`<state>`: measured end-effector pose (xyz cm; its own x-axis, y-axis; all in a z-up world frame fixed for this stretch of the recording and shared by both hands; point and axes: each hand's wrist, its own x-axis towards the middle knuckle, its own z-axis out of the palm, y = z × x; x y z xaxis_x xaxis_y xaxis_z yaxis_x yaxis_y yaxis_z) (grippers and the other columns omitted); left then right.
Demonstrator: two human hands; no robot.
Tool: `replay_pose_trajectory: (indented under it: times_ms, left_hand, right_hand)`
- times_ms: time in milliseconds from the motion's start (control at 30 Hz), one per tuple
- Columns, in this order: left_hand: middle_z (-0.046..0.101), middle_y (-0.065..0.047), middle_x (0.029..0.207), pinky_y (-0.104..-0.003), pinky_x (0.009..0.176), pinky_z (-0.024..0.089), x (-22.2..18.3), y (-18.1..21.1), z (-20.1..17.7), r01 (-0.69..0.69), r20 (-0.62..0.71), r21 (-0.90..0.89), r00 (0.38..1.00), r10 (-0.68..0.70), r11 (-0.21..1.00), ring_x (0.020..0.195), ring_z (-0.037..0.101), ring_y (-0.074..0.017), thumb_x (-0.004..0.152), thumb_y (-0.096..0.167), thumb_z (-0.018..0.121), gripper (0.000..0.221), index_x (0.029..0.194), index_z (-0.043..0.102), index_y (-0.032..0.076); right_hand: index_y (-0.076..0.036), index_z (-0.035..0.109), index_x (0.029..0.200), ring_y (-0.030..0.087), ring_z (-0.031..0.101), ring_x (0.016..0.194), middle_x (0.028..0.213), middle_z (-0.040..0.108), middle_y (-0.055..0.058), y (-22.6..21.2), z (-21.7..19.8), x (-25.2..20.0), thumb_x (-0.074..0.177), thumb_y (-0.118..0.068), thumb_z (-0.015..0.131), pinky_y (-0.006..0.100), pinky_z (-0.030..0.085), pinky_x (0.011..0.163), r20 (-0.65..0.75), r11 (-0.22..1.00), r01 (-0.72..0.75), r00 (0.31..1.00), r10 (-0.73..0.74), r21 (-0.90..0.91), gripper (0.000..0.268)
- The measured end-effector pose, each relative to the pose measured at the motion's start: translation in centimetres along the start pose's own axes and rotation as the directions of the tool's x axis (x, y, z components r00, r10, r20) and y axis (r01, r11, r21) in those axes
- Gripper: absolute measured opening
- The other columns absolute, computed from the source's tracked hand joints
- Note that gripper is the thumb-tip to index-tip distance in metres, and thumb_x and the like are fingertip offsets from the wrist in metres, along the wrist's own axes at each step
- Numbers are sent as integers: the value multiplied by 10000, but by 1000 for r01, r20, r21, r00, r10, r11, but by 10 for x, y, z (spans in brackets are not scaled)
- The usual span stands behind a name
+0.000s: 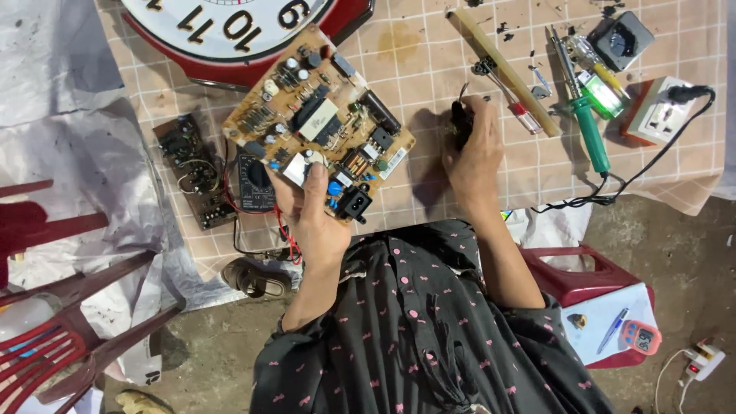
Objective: Inspecting and repairing a circuit board using a screwdriver, multimeter, and soldering iron on a workbench.
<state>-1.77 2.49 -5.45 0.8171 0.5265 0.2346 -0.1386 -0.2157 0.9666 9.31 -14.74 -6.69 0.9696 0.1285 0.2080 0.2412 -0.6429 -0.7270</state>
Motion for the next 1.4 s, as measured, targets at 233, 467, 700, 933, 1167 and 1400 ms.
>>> replay_pose_trajectory:
  times_ms: [233, 467, 700, 933, 1167, 1400]
  left_hand:
    - [368, -158, 1318, -558, 976, 256, 6, -20, 13, 371, 10, -391, 917, -400, 842, 1177, 370, -329, 808, 153, 615, 671, 1364, 239, 168]
    - [292, -170, 1353, -492, 965, 316, 0, -33, 10, 336, 55, -261, 941, -333, 905, 1192, 348, -286, 754, 116, 691, 762, 1373, 253, 191]
    - [181, -153, 1389, -463, 1001, 356, -5, -38, -1, 178, 100, -47, 980, -172, 983, 1256, 258, -309, 740, -24, 649, 756, 1362, 285, 205]
    - [42, -129, 1434, -428, 1047, 405, -5, -42, -2, -78, 248, 166, 968, 35, 983, 1335, 144, -336, 722, -198, 594, 800, 1348, 326, 222]
    - [-47, -63, 1463, -287, 1098, 344, -10, -52, -6, -8, 263, 309, 962, -77, 951, 1260, 442, -213, 818, -84, 632, 686, 1310, 365, 312]
    - [41, -160, 1450, -282, 993, 489, 10, -19, 1, -216, 287, 412, 953, 99, 885, 1266, 446, -277, 719, -199, 681, 804, 1324, 364, 227]
  right_hand:
    - [-45, 388, 1073, 376, 567, 916, 935, 538, 155, 47, 19, 7, 564, 208, 669, 500, 447, 788, -208, 995, 53, 976, -69, -81, 634]
    - [-69, 603, 913, 278, 583, 836, 870, 567, 96, 17, -15, -9, 695, 61, 653, 356, 433, 777, -271, 986, 87, 961, -46, 143, 258]
    - [-63, 587, 1002, 269, 574, 780, 843, 577, 93, 29, -11, -21, 715, 8, 654, 341, 431, 742, -306, 993, 117, 946, -108, 11, 304]
    - [-50, 320, 1326, 429, 404, 1120, 1215, 375, 237, 22, -28, -12, 885, -257, 607, 544, 343, 921, -162, 986, 166, 974, -160, 19, 565]
    - [-51, 578, 1091, 283, 534, 927, 1021, 533, 164, 76, -88, -30, 878, -111, 690, 409, 510, 680, -433, 891, 47, 862, -266, -452, 247]
    - [-106, 595, 1125, 288, 562, 806, 930, 594, 137, 126, -96, -57, 829, -204, 720, 399, 472, 568, -300, 778, -63, 940, -165, -626, 336]
